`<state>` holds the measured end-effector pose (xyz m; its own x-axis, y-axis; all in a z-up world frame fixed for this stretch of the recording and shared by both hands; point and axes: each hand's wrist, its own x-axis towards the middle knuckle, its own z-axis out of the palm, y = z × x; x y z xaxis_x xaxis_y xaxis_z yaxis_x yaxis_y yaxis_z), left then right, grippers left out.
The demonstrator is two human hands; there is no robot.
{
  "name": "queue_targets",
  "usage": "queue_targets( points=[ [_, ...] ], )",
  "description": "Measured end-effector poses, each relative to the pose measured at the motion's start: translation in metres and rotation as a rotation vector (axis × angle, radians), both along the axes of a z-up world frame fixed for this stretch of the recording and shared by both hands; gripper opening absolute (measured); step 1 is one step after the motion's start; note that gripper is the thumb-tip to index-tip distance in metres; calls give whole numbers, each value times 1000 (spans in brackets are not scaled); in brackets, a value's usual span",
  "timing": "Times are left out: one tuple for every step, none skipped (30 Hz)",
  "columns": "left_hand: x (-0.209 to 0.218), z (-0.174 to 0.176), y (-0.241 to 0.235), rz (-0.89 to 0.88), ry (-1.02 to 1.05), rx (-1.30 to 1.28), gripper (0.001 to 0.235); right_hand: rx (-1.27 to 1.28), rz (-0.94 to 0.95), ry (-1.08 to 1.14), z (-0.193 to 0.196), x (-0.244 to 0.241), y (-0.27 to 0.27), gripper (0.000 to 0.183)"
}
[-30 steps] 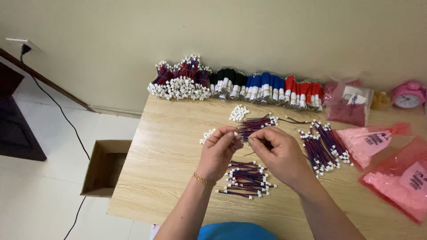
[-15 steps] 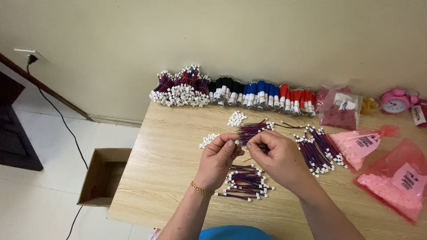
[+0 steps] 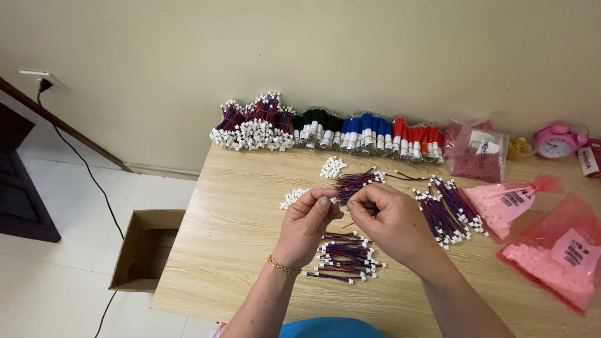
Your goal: Assemble small cables by attaching white plastic caps to the ends of purple wires
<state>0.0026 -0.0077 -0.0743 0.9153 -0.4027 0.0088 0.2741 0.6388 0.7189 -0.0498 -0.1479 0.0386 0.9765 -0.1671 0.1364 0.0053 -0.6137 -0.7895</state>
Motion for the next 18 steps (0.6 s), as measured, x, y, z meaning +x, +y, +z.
queue_targets(
  points=[
    [0,-1,0,0,0,0,21,0,0,0,1,1,0,11],
    [0,-1,-1,-1,1,-1,21,-11,4,0,2,2,0,11],
    [1,-2,-1,-2,2,-1,21,-23,8,0,3,2,0,11],
    [1,-5,-2,-1,2,-1,21,-23,8,1,3,2,0,11],
    [2,-7,-2,-2,-2,4,21,-18,9,3,3,3,0,11],
    [3,-10,-2,-1,-6,10,21,-12,11,4,3,3,0,11],
    [4,-12,-2,0,-6,11,21,-12,13,5,2,4,0,11],
    [5,-15,-2,-4,0,24,21,-15,31,-5,0,4,-1,11],
    [5,-17,-3,-9,6,38,20,-19,49,-16,-1,5,-2,11],
    [4,-12,-1,-9,6,38,20,-19,48,-16,0,5,-1,11],
    [3,-7,0,-6,14,43,20,-18,37,-11,2,4,0,11],
    [2,-2,1,-3,21,48,20,-18,25,-7,4,4,0,12],
    [2,-2,1,-4,20,48,20,-18,24,-7,3,4,-1,12],
    [2,-1,1,-10,23,70,19,-22,23,-22,1,4,-1,11],
    [1,-1,1,-16,25,91,19,-26,21,-37,0,4,-2,10],
    [1,-1,1,-17,26,91,19,-26,20,-37,0,4,-2,10],
    [0,-2,1,-18,22,104,19,-43,16,-38,0,4,-2,11],
    [0,-2,0,-18,18,116,18,-60,12,-40,0,4,-1,11]
  ],
)
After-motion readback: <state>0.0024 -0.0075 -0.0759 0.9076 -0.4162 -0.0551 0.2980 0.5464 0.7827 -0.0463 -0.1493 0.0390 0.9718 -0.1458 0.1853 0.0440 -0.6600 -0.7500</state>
